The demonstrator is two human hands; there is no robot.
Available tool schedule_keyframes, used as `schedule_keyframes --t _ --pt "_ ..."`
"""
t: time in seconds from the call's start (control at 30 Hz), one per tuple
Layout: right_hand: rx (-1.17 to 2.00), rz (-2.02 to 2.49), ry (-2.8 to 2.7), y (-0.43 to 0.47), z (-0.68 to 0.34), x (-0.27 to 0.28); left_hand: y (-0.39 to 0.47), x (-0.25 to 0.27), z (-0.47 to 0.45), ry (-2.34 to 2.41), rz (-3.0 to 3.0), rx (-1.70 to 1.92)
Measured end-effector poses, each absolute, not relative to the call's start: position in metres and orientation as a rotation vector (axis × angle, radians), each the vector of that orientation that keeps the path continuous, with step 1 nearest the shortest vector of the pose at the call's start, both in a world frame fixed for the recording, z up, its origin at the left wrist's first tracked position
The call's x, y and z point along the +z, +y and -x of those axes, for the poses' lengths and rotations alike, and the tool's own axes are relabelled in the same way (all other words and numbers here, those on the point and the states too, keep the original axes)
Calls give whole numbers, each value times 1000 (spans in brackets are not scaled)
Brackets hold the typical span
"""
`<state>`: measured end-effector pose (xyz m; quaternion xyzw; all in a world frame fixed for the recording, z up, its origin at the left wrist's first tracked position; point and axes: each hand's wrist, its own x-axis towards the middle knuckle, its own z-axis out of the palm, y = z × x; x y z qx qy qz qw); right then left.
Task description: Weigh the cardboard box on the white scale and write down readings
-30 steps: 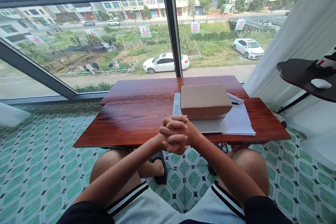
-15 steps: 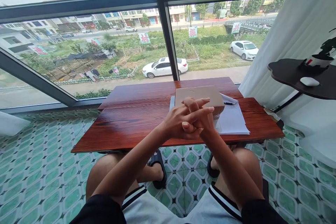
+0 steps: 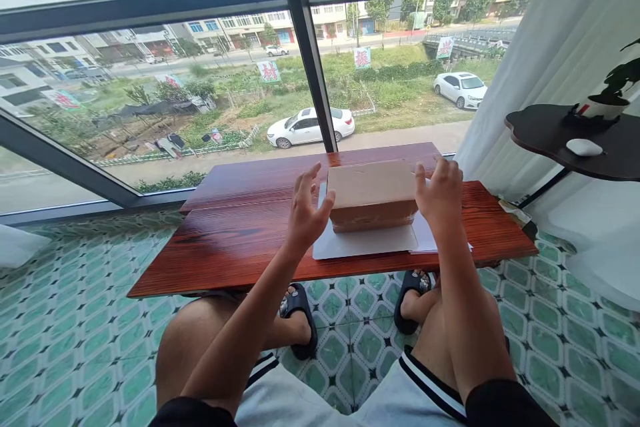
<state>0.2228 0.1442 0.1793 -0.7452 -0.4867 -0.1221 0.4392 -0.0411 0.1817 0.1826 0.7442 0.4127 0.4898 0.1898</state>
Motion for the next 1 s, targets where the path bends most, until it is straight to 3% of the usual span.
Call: schedule_keyframes --t 0.27,1.0 --pt "167 2088 -1225 142 -222 176 198 144 34 1250 -1479 1183" --pt "332 2245 -1360 134 -206 194 181 146 12 1229 -1422 1133"
